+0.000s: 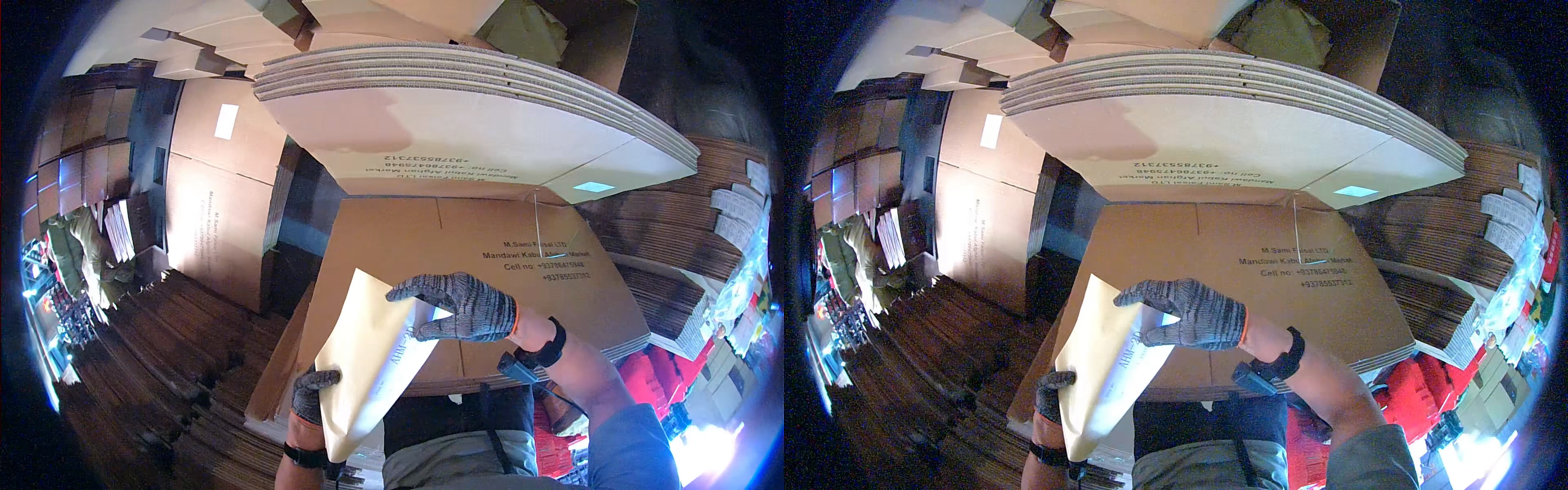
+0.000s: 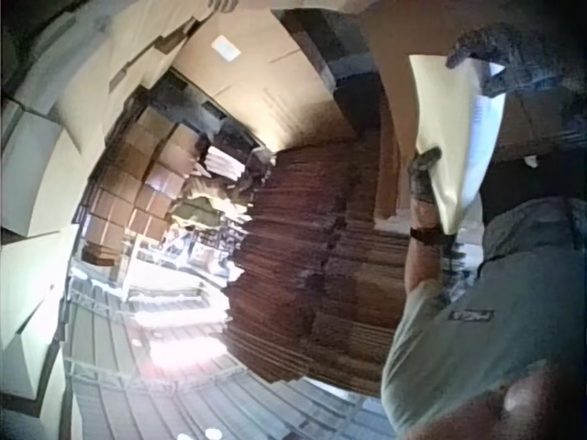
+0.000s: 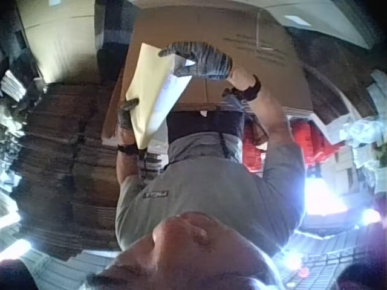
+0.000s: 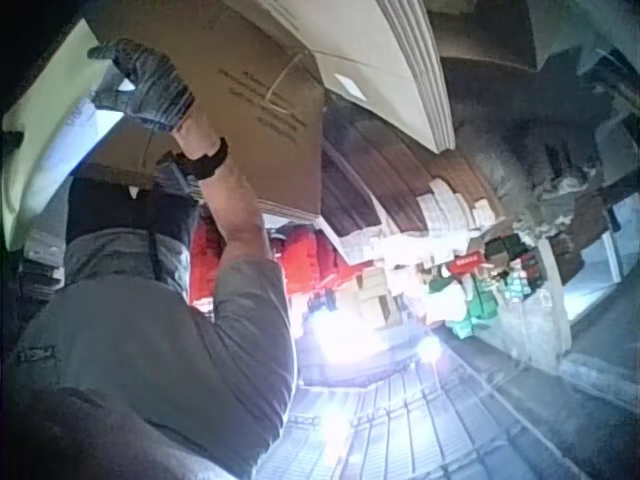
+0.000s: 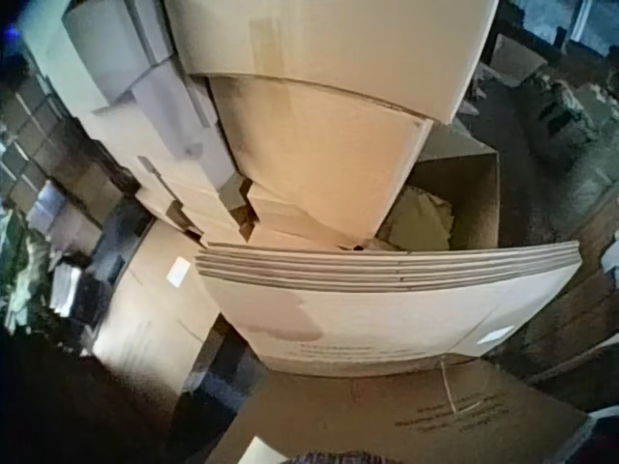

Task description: Affixing labels and shipping documents to stacks of flattened cardboard boxes in a warehouse environment.

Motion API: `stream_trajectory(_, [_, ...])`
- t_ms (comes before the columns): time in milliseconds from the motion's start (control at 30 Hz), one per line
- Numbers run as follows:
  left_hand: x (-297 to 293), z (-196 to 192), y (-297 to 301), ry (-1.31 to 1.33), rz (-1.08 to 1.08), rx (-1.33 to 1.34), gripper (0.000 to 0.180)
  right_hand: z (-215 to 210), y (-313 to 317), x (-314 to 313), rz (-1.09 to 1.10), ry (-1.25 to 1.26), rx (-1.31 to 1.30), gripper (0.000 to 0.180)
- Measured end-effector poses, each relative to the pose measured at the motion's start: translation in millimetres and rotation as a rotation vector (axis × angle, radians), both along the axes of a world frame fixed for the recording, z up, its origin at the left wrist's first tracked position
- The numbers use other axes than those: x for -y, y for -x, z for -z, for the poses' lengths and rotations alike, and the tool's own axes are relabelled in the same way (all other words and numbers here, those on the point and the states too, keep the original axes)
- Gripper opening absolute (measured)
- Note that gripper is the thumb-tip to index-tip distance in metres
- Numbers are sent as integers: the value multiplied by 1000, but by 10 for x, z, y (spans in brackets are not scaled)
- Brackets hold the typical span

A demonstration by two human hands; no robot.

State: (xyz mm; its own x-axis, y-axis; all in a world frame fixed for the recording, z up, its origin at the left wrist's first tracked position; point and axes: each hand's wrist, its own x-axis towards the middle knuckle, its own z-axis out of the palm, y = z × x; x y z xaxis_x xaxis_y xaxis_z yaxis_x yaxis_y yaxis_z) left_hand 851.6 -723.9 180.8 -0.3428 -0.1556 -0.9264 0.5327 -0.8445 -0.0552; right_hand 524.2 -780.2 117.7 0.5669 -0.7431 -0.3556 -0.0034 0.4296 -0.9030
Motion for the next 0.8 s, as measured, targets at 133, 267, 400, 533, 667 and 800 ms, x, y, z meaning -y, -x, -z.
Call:
stream_trajectory(133, [-16, 87, -45, 27, 104, -23, 71, 45, 40, -8, -84, 141, -108, 45])
stream_trajectory(267, [98, -23, 38, -59, 99, 20, 69, 42, 46, -98, -93, 102, -179, 32])
stream_trajectory(400, [94, 41, 11, -63, 143, 88, 67, 125, 33, -297, -201, 861, -559, 33])
stream_trajectory(533, [-5, 179, -91, -64, 135, 113, 62, -93, -57, -217, 263, 522, -415, 21])
stream_trajectory(667, [-357, 454, -448, -1, 132, 365, 45, 177, -149, -229, 326, 437, -234, 13])
stream_trajectory(800, [-972, 811, -987, 146, -10, 923, 33, 892, -323, -194, 858, -286, -83, 11])
